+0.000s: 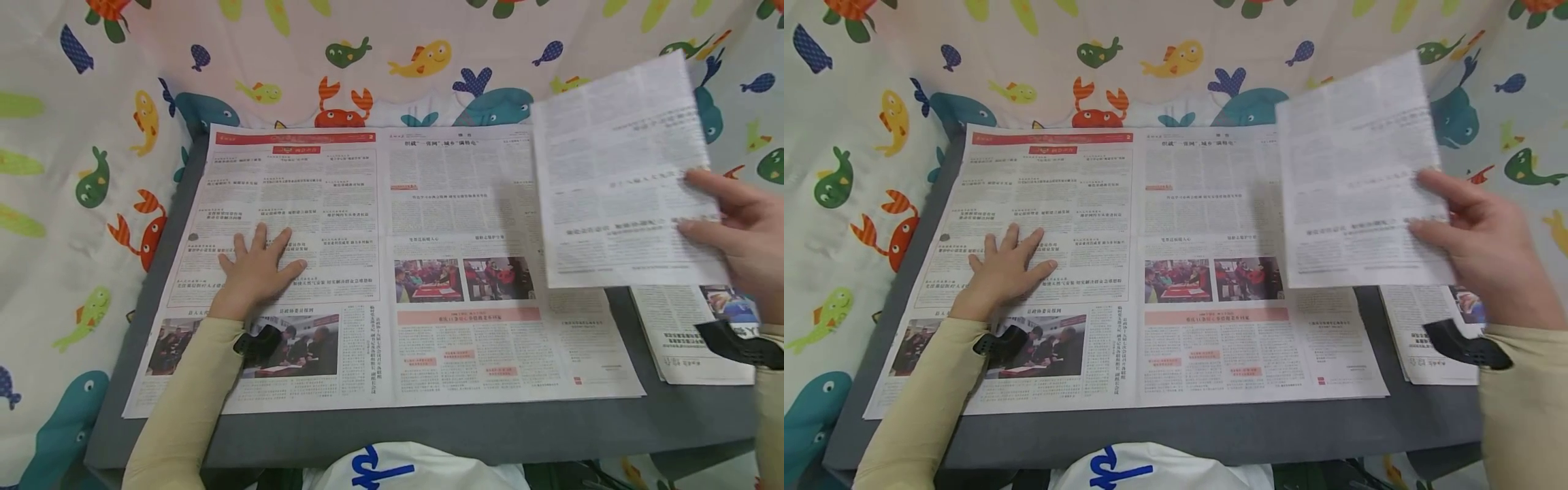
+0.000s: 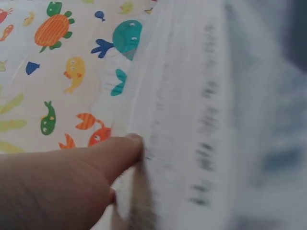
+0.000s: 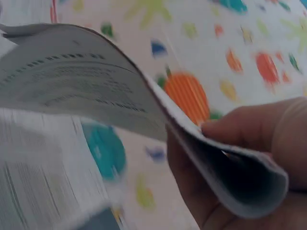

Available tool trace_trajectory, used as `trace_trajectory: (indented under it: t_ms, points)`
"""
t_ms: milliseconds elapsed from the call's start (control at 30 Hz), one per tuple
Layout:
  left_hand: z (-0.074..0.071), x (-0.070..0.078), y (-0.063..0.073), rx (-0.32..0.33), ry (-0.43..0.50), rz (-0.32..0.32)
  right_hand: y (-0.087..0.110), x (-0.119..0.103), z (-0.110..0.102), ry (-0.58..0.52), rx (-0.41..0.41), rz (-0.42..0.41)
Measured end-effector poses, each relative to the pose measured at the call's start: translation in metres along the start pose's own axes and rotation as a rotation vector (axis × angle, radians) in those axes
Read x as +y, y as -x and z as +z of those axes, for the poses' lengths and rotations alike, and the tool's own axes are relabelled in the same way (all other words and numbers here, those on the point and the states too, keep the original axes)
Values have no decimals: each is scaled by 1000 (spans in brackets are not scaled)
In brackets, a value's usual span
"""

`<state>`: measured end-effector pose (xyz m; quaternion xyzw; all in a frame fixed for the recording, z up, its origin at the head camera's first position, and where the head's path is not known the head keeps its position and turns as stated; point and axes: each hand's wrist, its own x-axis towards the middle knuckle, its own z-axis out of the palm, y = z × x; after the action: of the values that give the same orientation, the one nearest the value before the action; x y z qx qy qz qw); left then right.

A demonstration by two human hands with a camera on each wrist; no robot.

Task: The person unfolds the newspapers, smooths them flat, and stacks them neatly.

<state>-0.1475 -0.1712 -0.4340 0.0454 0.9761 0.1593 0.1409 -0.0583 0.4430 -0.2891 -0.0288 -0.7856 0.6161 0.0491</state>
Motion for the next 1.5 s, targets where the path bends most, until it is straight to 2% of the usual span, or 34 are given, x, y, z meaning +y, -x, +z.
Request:
trace_trajectory:
  t_ms: [33, 133, 333, 367, 433, 533, 633, 767, 900, 1000, 1100, 1267, 1333, 1500]
  points:
    - [-1, 0, -1, 4, -1, -3, -6, -7, 19, -91, -23, 41]
    - [-6, 5, -3, 15, -6, -7, -19, -22, 76, -98, -95, 137]
    - [-14, 19, -3, 52, -17, -14, -38, -29, 196, -292, -293, 119]
    - [-14, 21, -4, 57, -16, -14, -39, -28, 213, -297, -316, 123]
    - [-14, 24, -6, 60, -5, -8, -41, -21, 241, -317, -357, 123]
    - [-12, 26, -11, 47, 14, 22, -40, -3, 268, -320, -380, 154]
    - [-10, 26, -16, 19, 57, 83, -37, 21, 282, -266, -366, 222]
    - [-8, 25, -19, -8, 97, 179, -32, 49, 291, -176, -318, 328]
    - [-6, 27, -19, -19, 71, 210, -29, 65, 292, -67, -317, 343]
    - [-4, 30, -18, -18, 69, 194, -26, 69, 289, 43, -339, 288]
    - [-3, 32, -17, -11, 82, 183, -23, 65, 283, 102, -361, 257]
    - [-2, 34, -17, -8, 80, 162, -25, 55, 279, 266, -379, 208]
    - [-1, 36, -17, 1, 61, 153, -27, 52, 284, 354, -374, 151]
    - [3, 40, -18, 16, 8, 139, -26, 43, 311, 600, -371, -67]
